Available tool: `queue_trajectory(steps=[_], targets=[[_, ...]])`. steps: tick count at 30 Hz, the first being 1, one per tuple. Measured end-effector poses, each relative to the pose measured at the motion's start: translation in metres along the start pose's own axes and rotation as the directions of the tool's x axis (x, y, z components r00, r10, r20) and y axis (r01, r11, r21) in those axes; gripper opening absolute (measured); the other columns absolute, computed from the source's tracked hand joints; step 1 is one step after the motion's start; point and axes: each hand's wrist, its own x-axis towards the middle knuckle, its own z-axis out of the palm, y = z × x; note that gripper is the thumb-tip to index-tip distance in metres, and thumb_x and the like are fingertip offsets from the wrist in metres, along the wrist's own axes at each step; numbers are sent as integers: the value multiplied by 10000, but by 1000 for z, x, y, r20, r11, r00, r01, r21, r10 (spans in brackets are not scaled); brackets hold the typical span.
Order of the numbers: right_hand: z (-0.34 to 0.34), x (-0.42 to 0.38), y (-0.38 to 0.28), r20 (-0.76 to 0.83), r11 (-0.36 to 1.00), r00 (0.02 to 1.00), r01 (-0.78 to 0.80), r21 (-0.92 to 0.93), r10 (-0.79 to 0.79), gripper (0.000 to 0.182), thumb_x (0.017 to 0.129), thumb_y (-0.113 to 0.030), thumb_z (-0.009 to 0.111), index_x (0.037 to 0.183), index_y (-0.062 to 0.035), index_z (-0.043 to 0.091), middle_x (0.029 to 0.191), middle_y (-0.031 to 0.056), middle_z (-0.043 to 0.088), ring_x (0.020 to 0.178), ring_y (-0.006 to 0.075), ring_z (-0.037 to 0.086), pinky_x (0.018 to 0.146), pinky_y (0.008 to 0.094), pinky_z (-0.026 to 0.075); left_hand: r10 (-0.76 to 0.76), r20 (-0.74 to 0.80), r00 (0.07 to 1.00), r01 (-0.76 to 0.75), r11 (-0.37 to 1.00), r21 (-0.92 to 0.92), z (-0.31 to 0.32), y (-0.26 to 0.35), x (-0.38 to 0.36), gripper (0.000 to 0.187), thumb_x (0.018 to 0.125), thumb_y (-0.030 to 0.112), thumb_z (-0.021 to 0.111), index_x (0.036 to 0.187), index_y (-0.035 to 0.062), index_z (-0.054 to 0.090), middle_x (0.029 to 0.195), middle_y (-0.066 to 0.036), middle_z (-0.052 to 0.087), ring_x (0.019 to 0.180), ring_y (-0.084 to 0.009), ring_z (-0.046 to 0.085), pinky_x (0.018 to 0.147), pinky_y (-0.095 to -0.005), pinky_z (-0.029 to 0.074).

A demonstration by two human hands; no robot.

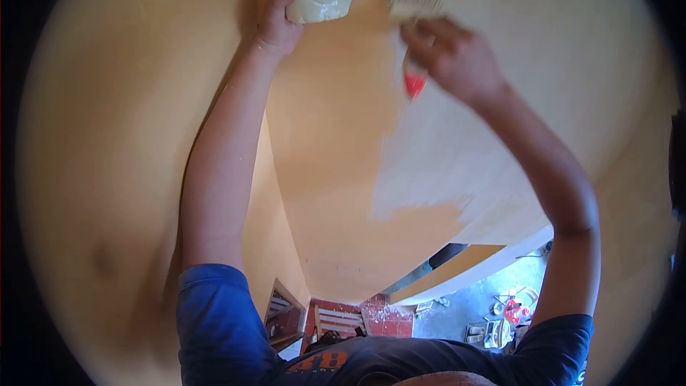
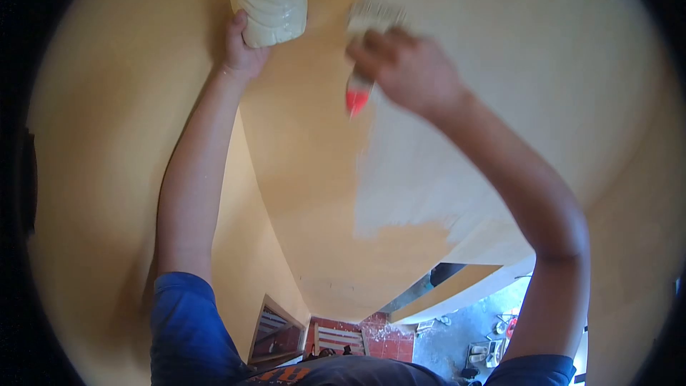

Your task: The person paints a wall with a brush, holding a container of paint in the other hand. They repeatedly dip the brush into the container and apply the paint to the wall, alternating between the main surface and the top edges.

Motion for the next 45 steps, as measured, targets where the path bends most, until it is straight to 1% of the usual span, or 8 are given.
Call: queue_trajectory(steps=[7, 15, 18, 21, 26, 35, 41, 45], targets=[[13, -55, -93, 434, 786, 896, -204, 583, -90, 175, 787, -168, 557, 952, -112, 573, 817, 65, 581, 718, 239, 613, 584, 349, 508, 2, -5, 1000, -1, 1000, 9, -28, -14, 12, 780, 740, 551, 594, 1323, 89, 360, 1323, -51, 433, 1246, -220, 380, 1067, -394, 272], [-8, 17, 11, -54, 975, 986, -146, 169, 157, 237, 756, -183, 608, 989, -140, 596, 832, 59, 609, 734, 259, 603, 615, 358, 496, -74, -95, 993, 72, 997, -31, -35, -17, 15, 761, 748, 524, 593, 1324, 85, 358, 1329, -55, 426, 1253, -220, 371, 1082, -392, 245], [-35, 28, 1, 237, 955, 939, -280, 100, 250, 223, 832, -162, 579, 1033, -74, 620, 968, 91, 644, 900, 272, 601, 804, 384, 482, -84, -107, 991, 82, 996, -31, -33, -16, 14, 758, 751, 519, 590, 1326, 82, 356, 1331, -57, 424, 1256, -222, 368, 1085, -393, 237], [8, -22, -26, 110, 996, 990, 82, 25, -85, 332, 696, -105, 594, 1028, -110, 609, 1004, 31, 609, 871, 196, 599, 622, 300, 526, -64, -118, 991, 60, 997, -38, -32, -16, 13, 756, 754, 515, 587, 1328, 79, 354, 1334, -59, 423, 1259, -224, 365, 1089, -393, 230], [10, -58, -80, 310, 876, 921, 62, 478, -235, 187, 712, -107, 611, 899, -100, 602, 854, 33, 601, 749, 177, 605, 527, 289, 507, -107, -94, 990, 98, 991, -92, -23, -18, 2, 636, 761, 404, 632, 1260, 55, 448, 1218, -61, 531, 1160, -203, 469, 1021, -378, 333], [-101, 134, 158, -475, 991, 879, -91, -96, 35, 156, 797, -155, 618, 951, -130, 615, 864, 62, 608, 766, 279, 589, 638, 371, 488, -22, 49, 999, 25, 998, -57, -12, 2, -5, 656, 729, 399, 687, 1201, -4, 476, 1112, -63, 577, 1049, -173, 527, 915, -320, 410], [-95, 177, 223, -347, 916, 935, -197, -350, 69, 213, 782, -147, 584, 994, -148, 595, 934, 41, 612, 818, 274, 592, 717, 379, 498, -38, 31, 999, 40, 997, -72, -7, 1, -6, 667, 718, 410, 699, 1198, 3, 478, 1111, -60, 578, 1049, -169, 527, 919, -316, 407], [-47, 120, 168, -164, 977, 971, 150, -154, -175, 245, 754, -113, 624, 997, -88, 629, 953, 93, 636, 854, 277, 605, 750, 345, 502, -18, 45, 999, 21, 998, -62, -12, -4, -4, 666, 724, 405, 697, 1202, 0, 473, 1118, -65, 574, 1046, -170, 528, 919, -320, 407]])
